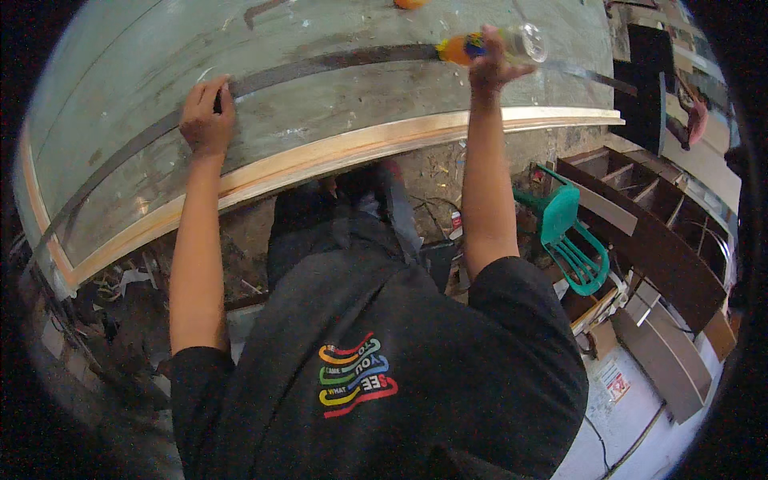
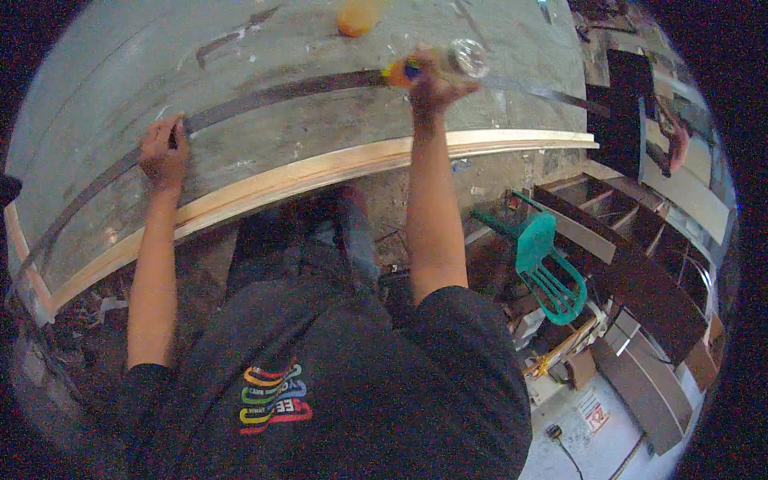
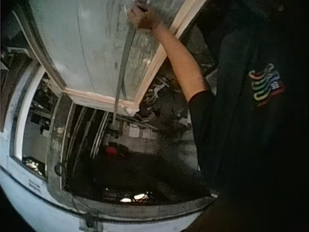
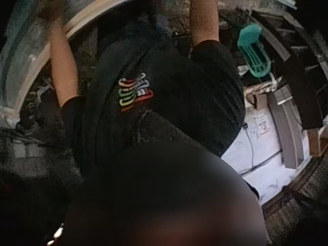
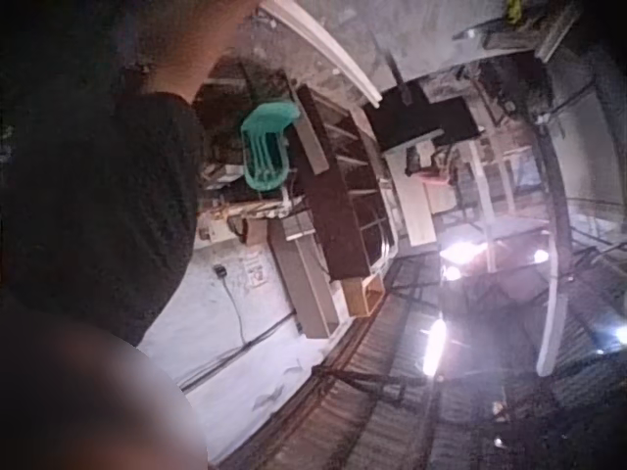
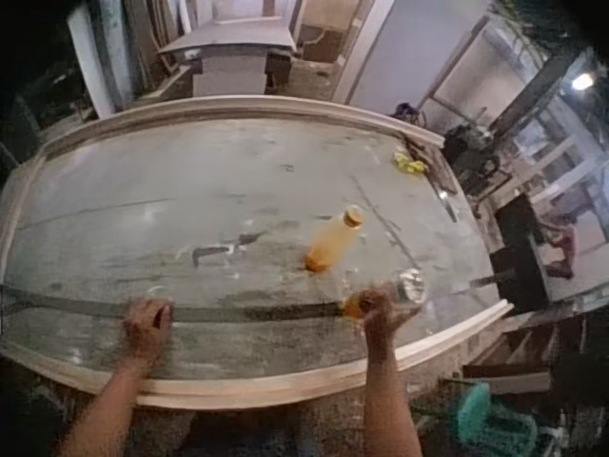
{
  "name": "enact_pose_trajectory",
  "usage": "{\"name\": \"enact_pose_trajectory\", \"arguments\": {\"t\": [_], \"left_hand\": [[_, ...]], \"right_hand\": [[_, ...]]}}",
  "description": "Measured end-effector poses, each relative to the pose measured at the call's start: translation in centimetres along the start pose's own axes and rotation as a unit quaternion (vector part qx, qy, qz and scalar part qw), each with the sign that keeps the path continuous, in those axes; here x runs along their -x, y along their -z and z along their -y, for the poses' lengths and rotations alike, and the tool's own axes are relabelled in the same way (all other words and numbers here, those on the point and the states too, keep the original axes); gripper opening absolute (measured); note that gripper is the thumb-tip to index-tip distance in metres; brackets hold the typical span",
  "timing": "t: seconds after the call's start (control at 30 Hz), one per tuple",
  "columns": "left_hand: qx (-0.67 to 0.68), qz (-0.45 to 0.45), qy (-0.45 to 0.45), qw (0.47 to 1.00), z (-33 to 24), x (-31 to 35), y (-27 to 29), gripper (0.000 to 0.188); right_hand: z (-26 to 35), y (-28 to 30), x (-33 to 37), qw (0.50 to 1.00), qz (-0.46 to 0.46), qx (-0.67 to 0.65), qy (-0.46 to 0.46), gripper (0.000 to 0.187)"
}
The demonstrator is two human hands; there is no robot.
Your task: The person places a thin wooden strip along the edge of a large flat board and then pours a yellow liquid from a plastic bottle onto the strip. They repeatedly open and close the bottle cap and continue pouring the liquid along the length of the strip.
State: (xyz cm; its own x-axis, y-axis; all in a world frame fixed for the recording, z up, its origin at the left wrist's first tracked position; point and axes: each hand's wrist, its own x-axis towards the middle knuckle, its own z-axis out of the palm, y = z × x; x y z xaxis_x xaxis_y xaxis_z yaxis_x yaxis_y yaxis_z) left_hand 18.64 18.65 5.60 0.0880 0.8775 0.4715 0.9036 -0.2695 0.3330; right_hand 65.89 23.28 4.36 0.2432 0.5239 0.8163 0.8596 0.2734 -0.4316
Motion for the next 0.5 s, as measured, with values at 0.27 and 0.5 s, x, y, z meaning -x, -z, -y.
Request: {"name": "enact_pose_trajectory", "arguments": {"t": [0.27,0.5], "left_hand": [[-0.014,0.028,0.021,0.999,0.4,-0.5,-0.8,0.043],[-0.032,0.137,0.069,0.988,0.9,-0.9,-1.0,0.061]], "right_hand": [[9.5,-2.6,1.3,0.939,-0.002,-0.310,-0.153,0.082],[24.3,-9.0,5.4,0.954,0.145,-0.262,-0.021,0.046]]}}
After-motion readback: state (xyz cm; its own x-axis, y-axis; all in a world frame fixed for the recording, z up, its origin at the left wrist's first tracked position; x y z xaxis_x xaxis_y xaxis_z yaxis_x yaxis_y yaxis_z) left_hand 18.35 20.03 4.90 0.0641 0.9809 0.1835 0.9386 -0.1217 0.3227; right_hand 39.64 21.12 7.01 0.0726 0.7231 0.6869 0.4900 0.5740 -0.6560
